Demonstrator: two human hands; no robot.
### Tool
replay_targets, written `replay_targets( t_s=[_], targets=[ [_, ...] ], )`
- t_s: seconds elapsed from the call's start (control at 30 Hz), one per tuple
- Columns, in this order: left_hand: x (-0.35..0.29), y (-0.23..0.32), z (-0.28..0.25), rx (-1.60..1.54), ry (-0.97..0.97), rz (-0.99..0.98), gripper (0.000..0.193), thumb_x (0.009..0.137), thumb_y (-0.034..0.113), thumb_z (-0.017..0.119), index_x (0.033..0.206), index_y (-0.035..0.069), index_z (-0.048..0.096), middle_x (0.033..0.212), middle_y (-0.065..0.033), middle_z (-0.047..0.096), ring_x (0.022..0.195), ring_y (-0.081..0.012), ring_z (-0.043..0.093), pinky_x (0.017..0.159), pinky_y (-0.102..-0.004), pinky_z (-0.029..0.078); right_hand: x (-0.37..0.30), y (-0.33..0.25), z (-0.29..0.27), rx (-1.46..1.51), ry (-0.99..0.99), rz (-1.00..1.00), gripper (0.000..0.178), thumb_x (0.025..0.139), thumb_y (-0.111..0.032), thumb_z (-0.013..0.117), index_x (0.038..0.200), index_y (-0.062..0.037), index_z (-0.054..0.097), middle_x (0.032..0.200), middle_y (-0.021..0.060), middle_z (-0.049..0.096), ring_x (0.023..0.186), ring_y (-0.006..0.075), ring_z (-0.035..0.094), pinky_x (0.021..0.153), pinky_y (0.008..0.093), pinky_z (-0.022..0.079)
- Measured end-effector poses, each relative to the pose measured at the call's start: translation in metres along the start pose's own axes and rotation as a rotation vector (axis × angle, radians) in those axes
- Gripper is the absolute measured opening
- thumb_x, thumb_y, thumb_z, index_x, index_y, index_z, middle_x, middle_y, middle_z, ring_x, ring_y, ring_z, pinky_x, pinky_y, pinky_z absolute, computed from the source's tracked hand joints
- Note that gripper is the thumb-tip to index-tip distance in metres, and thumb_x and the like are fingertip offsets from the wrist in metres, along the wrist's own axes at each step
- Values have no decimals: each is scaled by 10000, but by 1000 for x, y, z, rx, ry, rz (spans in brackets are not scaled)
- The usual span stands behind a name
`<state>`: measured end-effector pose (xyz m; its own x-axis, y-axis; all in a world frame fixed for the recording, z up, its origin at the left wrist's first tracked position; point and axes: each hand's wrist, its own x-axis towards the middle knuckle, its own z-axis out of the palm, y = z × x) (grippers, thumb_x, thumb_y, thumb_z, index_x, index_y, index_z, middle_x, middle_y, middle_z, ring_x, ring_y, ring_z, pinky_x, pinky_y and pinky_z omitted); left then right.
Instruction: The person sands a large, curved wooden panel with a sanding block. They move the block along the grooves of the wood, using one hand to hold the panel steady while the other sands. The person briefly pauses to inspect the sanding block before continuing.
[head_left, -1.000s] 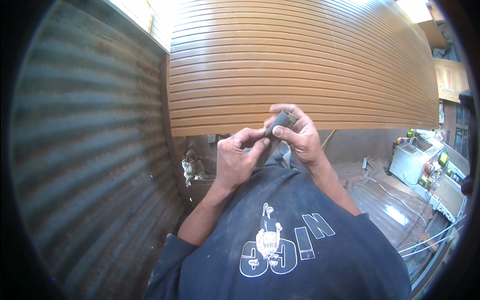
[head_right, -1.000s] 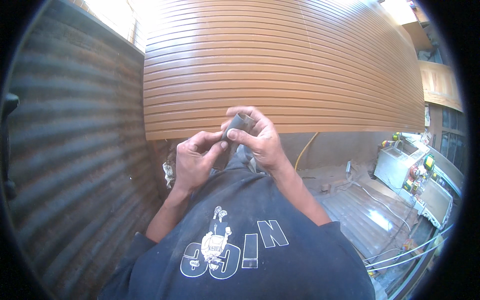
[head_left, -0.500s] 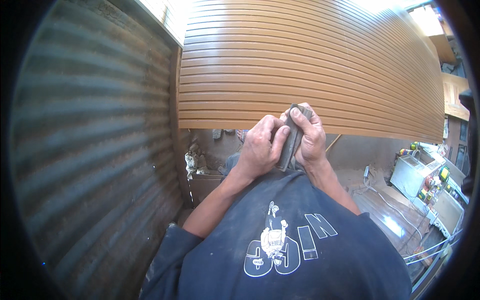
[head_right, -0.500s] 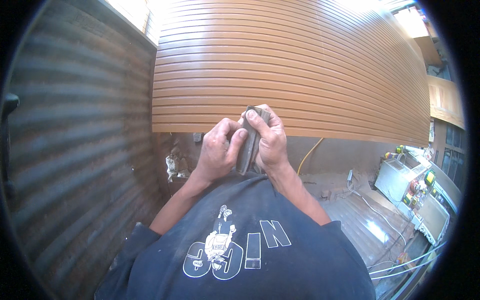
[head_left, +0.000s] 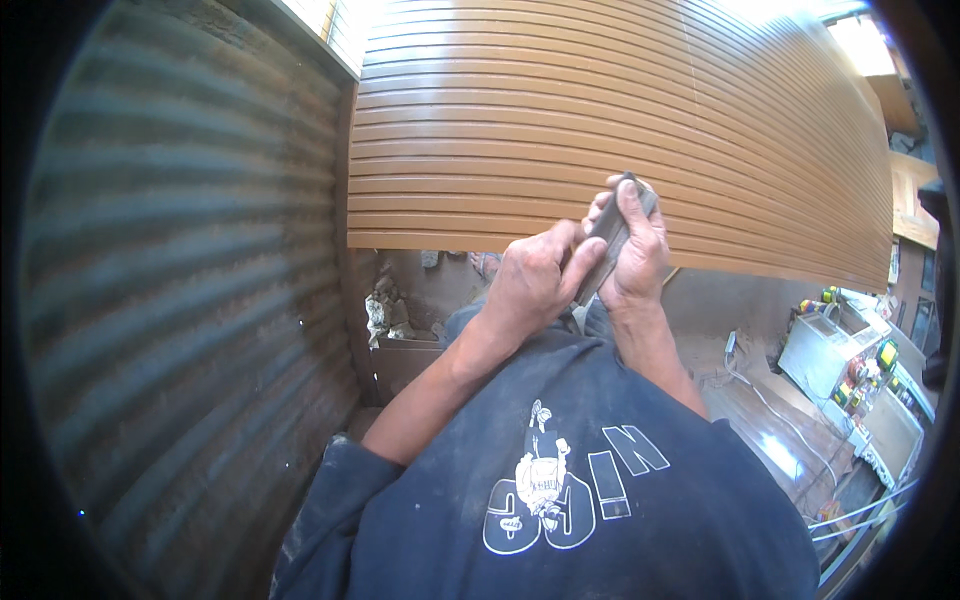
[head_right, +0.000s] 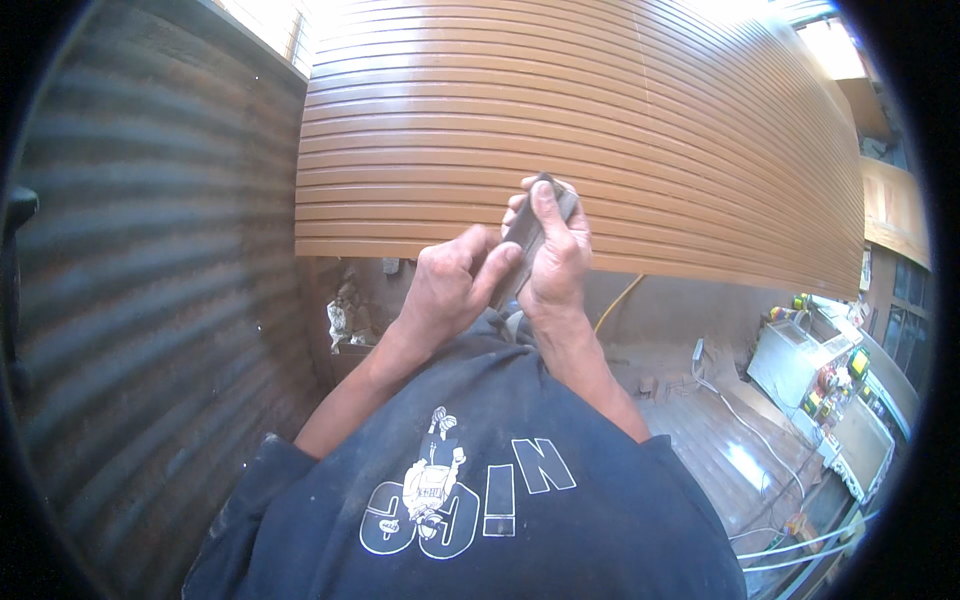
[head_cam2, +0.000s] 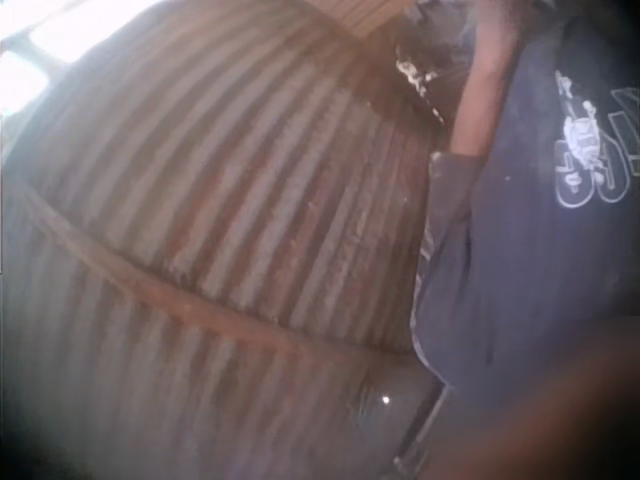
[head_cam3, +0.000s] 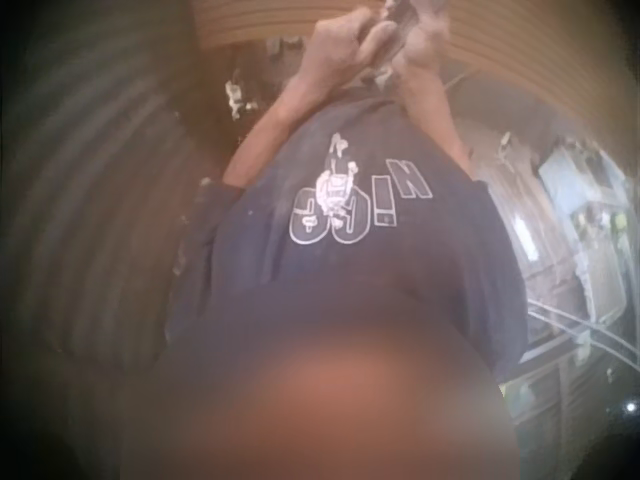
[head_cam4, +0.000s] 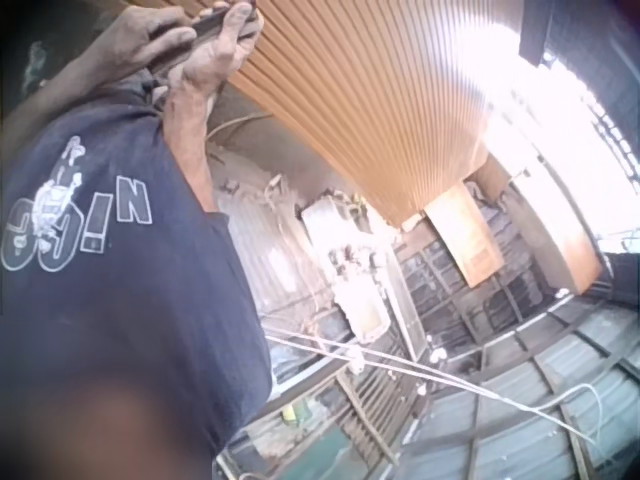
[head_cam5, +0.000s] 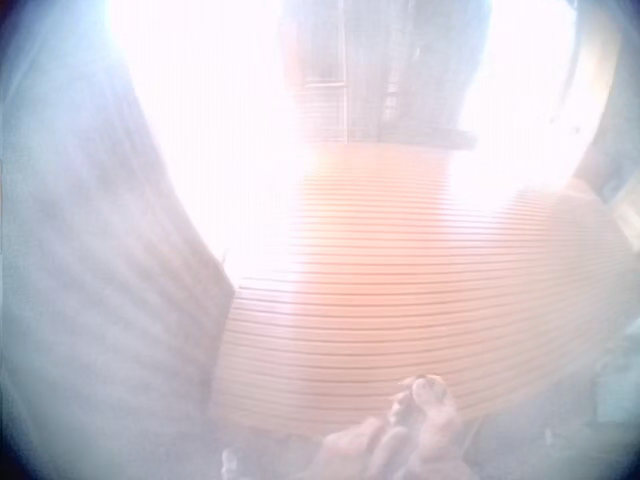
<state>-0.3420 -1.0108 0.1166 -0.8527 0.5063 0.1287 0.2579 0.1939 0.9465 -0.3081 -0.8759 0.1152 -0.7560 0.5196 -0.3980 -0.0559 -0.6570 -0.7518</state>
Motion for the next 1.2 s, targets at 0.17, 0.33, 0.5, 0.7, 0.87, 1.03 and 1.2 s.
replay_targets(
  t_s=[0.17,0.33,0.5,0.7,0.87,1.03,1.2],
  targets=[
    [12,7,19,65,21,-3,319,1041,206,720,802,7,652,652,-193,636,591,-349,682,555,-436,510,21,-13,-3,123,-23,89,227,1099,-303,670,1154,-83,670,898,37,656,753,144,655,660,286,563],
    [25,9,52,68,65,-61,303,1039,190,715,807,6,651,662,-186,640,591,-353,677,556,-431,512,52,-38,-15,-82,-24,175,280,1093,-354,676,1121,-75,664,872,27,627,713,145,634,600,286,535],
    [32,12,94,145,4,-62,269,1041,167,697,824,21,630,644,-179,615,593,-370,670,551,-444,505,97,-62,-54,-30,-86,241,231,1092,-304,674,1151,-81,691,831,25,670,663,138,659,541,263,511],
    [37,14,155,145,27,-244,268,1042,159,703,829,43,589,646,-186,618,593,-381,667,535,-457,514,136,-72,-106,-71,-105,331,194,1092,-233,652,1202,-75,677,796,38,668,639,152,656,546,269,518],
    [25,11,181,201,0,-356,270,1034,150,718,819,39,598,649,-174,616,585,-376,660,531,-455,511,137,-76,-133,-146,-88,551,226,1088,-207,653,1261,-61,643,893,60,679,769,162,674,679,276,548],
    [23,6,203,141,125,-473,276,1034,172,722,806,26,669,660,-157,658,556,-353,682,526,-428,514,130,-75,-147,-171,-205,640,371,1104,-290,638,1368,-31,608,1032,75,689,879,136,667,758,296,550],
    [16,-7,214,-123,86,-679,179,987,187,797,1019,15,757,862,-146,797,747,-272,797,656,-370,605,144,-82,-149,-587,-577,527,403,1085,-253,659,1401,-4,664,1161,84,680,959,129,644,807,296,545]
  ],
)
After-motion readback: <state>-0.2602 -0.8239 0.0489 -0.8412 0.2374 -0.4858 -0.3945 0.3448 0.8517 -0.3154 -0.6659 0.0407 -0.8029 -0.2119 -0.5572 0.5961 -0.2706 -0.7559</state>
